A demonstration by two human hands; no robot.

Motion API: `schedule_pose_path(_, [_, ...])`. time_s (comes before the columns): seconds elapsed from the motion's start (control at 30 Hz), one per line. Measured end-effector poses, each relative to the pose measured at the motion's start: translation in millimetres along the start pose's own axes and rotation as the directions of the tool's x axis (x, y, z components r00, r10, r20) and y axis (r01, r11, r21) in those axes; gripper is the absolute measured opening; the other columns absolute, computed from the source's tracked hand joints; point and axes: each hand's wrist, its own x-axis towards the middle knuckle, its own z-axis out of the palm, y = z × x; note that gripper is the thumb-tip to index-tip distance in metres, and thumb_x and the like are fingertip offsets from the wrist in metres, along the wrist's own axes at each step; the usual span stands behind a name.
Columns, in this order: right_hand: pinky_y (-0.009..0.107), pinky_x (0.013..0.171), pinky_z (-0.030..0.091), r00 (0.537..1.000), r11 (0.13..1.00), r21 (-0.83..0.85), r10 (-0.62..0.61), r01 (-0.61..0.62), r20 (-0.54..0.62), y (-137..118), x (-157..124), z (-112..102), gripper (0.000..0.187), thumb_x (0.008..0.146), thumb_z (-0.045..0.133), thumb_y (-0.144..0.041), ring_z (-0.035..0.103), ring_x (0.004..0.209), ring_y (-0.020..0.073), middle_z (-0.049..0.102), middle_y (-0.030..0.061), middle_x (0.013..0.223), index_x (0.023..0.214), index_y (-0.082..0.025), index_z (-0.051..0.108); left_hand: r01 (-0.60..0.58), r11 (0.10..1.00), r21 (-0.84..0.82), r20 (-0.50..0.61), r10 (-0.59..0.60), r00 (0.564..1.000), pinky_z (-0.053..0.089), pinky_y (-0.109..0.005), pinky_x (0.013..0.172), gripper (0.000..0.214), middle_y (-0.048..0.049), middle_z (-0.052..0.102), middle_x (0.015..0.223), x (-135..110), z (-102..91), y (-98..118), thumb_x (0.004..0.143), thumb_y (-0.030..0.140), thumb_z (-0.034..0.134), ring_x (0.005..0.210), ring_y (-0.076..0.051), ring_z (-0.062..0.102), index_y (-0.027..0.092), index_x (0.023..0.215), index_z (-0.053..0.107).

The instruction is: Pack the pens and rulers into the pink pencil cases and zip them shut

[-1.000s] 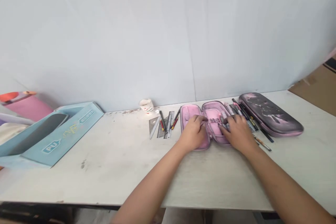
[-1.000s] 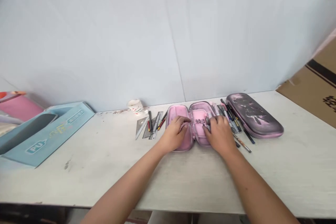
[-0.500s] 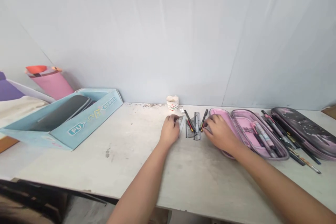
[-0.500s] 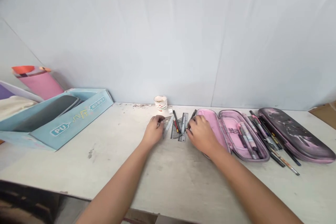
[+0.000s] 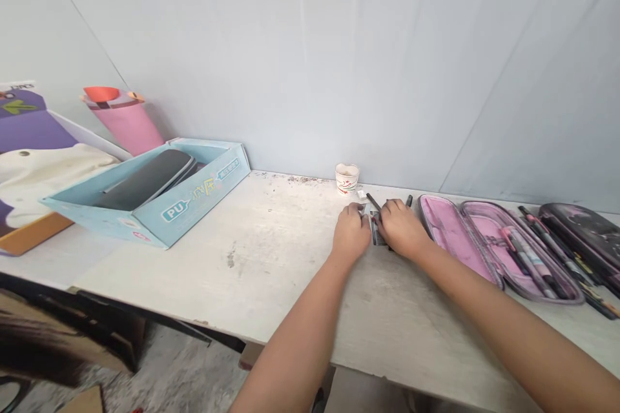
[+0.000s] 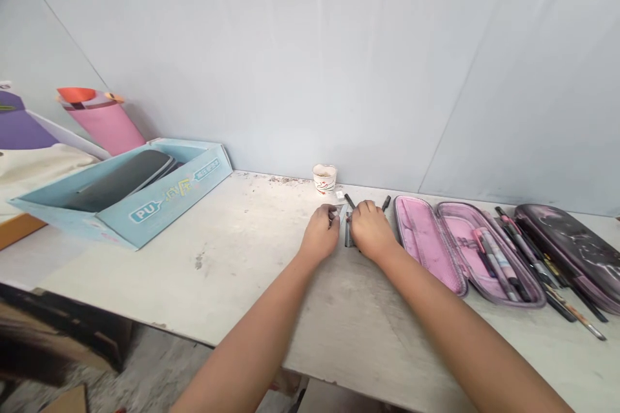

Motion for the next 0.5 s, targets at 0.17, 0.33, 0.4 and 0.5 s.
schedule_pose_path(0.17, [0.036, 0.081, 0.036, 0.998, 0.999, 0.020, -0.037, 0.038, -0.052, 4.8, -6.8, -3.7, 0.029, 0.089, 0.038, -0.025, 0.046, 0.099, 0.0267, 0.058, 0.0178, 0.097, 0.094, -0.007, 0.060, 0.210, 0.963, -0.171, 0.059, -0.203, 0.977, 0.044, -0.033, 0.080, 0.033, -0.0115, 0.064, 0.092, 3.3, -0.9, 2.5, 0.086, 0.035, 0.040, 0.090, -0.021, 0.061, 0.014, 0.112, 0.043])
schedule_pose_path(0.33, [0.038, 0.082, 0.037, 1.000, 0.999, 0.031, -0.030, 0.030, 0.002, -2.5, -8.5, -5.3, 0.034, 0.088, 0.041, -0.034, 0.044, 0.103, 0.0283, 0.057, 0.0172, 0.101, 0.093, -0.008, 0.063, 0.034, 0.999, -0.006, 0.083, -0.033, 0.996, 0.041, -0.035, 0.088, 0.023, -0.0146, 0.060, 0.104, 2.4, -0.5, -2.4, 0.085, 0.017, 0.037, 0.100, -0.022, 0.056, 0.013, 0.104, 0.048])
schedule_pose_path(0.4, [0.039, 0.082, 0.037, 0.999, 0.999, 0.028, -0.047, 0.047, 0.003, -4.8, -8.7, -5.1, 0.030, 0.087, 0.042, -0.029, 0.045, 0.102, 0.0278, 0.058, 0.0166, 0.100, 0.093, -0.008, 0.063, -0.036, 0.999, 0.035, 0.098, 0.033, 0.995, 0.039, -0.035, 0.091, 0.024, -0.0160, 0.058, 0.106, 2.1, 0.1, -4.9, 0.083, 0.011, 0.036, 0.104, -0.022, 0.053, 0.011, 0.103, 0.049])
schedule_pose_path(0.5, [0.038, 0.081, 0.037, 0.998, 0.999, 0.021, -0.046, 0.047, -0.029, -2.7, -10.3, -5.8, 0.024, 0.084, 0.045, -0.022, 0.047, 0.099, 0.0275, 0.059, 0.0160, 0.097, 0.092, -0.008, 0.062, -0.012, 1.000, -0.026, 0.087, 0.014, 0.996, 0.040, -0.035, 0.090, 0.026, -0.0149, 0.057, 0.103, 2.5, 0.4, -6.0, 0.081, 0.008, 0.037, 0.100, -0.020, 0.054, 0.011, 0.104, 0.049])
